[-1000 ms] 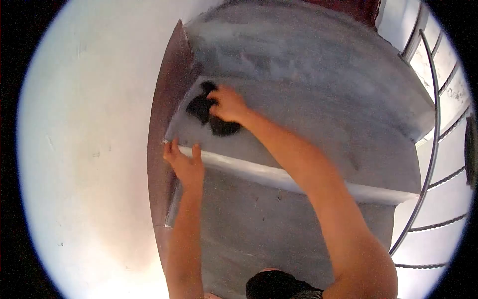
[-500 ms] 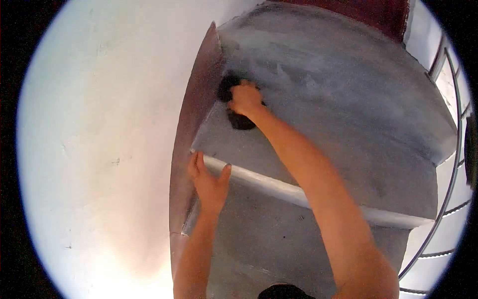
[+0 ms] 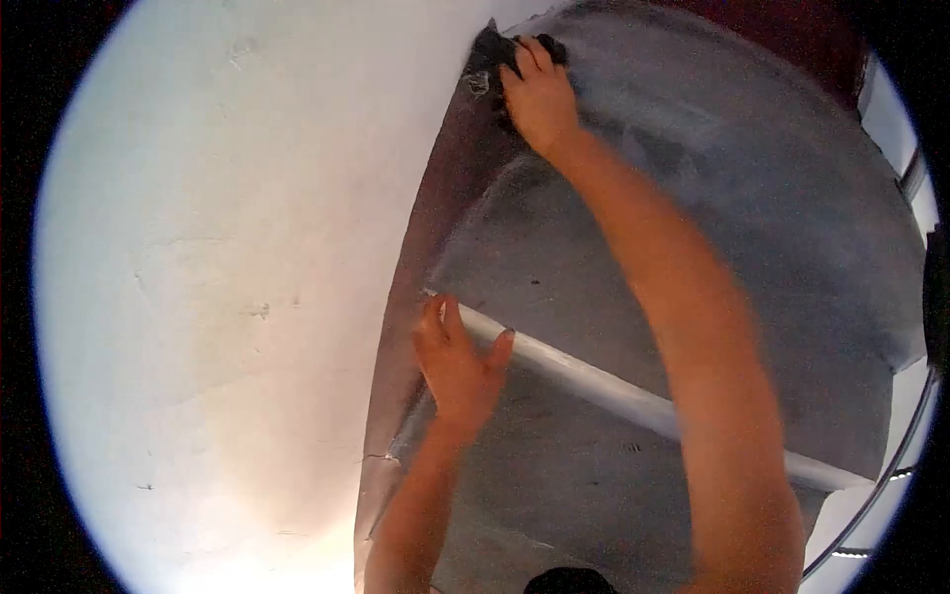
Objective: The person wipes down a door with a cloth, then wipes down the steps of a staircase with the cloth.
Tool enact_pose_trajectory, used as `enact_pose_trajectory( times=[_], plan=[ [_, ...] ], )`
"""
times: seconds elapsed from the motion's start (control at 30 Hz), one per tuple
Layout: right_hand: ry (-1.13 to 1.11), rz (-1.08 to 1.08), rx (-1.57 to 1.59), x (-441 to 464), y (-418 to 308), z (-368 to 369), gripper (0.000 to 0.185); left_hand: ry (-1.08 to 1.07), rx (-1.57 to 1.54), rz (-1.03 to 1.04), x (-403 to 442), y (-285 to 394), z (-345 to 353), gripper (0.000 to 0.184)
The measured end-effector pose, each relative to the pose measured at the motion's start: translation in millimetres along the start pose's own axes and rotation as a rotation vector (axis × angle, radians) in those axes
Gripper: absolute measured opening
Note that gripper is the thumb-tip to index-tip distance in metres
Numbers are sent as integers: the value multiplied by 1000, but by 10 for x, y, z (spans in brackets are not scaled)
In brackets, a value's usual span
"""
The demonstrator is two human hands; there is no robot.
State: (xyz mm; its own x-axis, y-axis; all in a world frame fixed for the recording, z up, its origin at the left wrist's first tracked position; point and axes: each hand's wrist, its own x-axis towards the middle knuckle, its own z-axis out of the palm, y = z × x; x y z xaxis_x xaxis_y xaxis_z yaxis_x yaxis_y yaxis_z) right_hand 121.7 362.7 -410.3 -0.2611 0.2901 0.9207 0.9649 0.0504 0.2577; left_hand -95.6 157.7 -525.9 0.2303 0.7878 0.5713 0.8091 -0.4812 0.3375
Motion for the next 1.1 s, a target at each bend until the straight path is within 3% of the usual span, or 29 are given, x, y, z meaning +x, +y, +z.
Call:
enact_pose_trajectory(
  times=[0.1,0.17,0.2,0.27,0.3,0.37,0.43,0.53,0.6,0.67,0.8,0.9,0.97,1.0,1.07,1.1],
  plan=[
    [-157,87,54,-376,-155,118,29,12,-10,7,7,-24,17,69],
    [-416,25,90,-619,-238,-1,27,-6,-27,-20,-1,-22,44,69],
    [-423,25,85,-667,-264,-81,27,-18,-41,-42,-17,-6,50,70],
    [-918,85,63,-569,-395,-163,30,-23,-2,-40,-9,-26,89,70],
    [-905,96,60,-498,-416,-202,30,-29,44,-27,-7,-35,91,70],
    [-1260,147,365,-276,-460,-333,33,-36,41,-47,-2,-58,64,69],
    [-1196,-71,449,-353,-583,-660,40,-41,16,-74,24,-13,94,68],
    [-1169,-80,654,-521,-607,-1048,37,-42,71,-58,37,-39,52,69],
    [-1057,45,683,-525,-547,-1210,34,-64,70,-67,44,-64,42,70],
    [-815,327,686,-339,-447,-1310,32,-47,50,-56,62,-121,72,69],
    [-306,581,672,8,-262,-752,40,-50,42,-33,56,-118,66,70],
    [-315,557,587,77,-505,-213,48,-180,88,-125,120,-11,-69,72],
    [-301,522,514,-147,-912,-363,60,-162,102,-131,103,-44,-26,73],
    [-333,491,525,-350,-1028,-404,54,-139,97,-134,67,-12,3,74],
    [-757,79,578,-657,-1061,-679,48,-154,39,-152,64,12,25,74],
    [-775,-43,613,-660,-1070,-764,45,-162,0,-173,64,3,-2,74]
  ],
)
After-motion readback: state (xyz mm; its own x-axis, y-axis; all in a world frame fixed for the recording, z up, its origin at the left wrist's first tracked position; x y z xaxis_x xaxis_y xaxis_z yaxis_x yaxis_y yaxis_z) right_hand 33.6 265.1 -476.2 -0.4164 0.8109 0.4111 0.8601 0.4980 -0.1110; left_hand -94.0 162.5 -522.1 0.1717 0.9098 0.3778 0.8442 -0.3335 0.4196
